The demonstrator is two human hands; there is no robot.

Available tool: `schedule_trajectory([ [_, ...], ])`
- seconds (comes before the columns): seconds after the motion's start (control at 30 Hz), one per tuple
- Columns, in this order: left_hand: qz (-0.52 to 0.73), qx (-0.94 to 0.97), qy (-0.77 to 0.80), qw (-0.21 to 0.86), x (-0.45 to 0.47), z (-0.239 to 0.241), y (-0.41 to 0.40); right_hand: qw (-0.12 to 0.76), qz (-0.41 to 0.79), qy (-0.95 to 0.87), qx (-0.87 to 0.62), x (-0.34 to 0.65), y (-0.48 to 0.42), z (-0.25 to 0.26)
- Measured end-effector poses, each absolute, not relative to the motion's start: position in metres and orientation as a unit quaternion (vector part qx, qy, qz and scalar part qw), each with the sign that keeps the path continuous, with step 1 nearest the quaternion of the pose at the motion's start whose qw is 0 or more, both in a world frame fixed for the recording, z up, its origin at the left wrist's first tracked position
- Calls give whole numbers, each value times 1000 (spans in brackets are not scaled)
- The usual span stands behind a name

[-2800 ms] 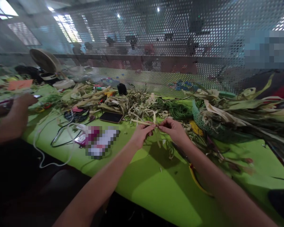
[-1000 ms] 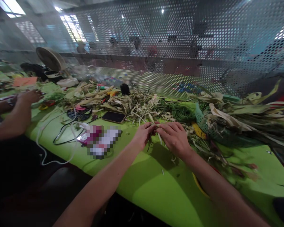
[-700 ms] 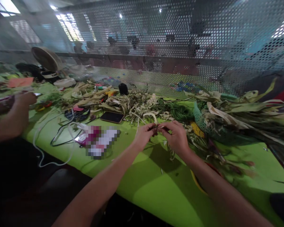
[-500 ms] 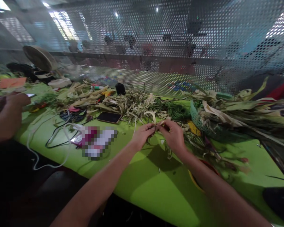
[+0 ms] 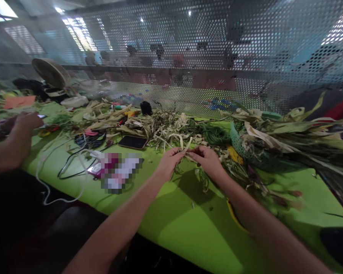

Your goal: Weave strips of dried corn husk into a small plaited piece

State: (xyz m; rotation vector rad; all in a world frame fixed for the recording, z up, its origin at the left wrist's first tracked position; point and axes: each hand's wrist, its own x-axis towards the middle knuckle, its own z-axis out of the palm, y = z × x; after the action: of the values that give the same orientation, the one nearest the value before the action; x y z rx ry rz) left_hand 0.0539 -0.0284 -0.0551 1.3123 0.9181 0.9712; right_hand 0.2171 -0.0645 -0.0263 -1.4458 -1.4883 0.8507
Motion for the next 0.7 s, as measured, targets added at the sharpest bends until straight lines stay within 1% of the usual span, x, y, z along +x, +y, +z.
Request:
schedule_trajectory([
  [0.1,417,593,424,543,52,-55,-25,404,312,-634,-581,220,-65,-23],
  [0.23,389,664,444,458,51,-50,-27,391,277,-649,-591,219,-70,-14],
  [0.33,347,733,437,389,52,-44,-31,400,311,-628,-590,215,-72,-10],
  [0.47,312,810,390,307,54,-39,-37,433,359,-583,-587,211,-70,-9],
  [0.6,282,829,382,296,55,-35,-42,456,370,-547,-596,210,-70,-9],
  [0.7,292,820,377,315,55,-33,-43,464,375,-540,-594,209,-73,-8],
])
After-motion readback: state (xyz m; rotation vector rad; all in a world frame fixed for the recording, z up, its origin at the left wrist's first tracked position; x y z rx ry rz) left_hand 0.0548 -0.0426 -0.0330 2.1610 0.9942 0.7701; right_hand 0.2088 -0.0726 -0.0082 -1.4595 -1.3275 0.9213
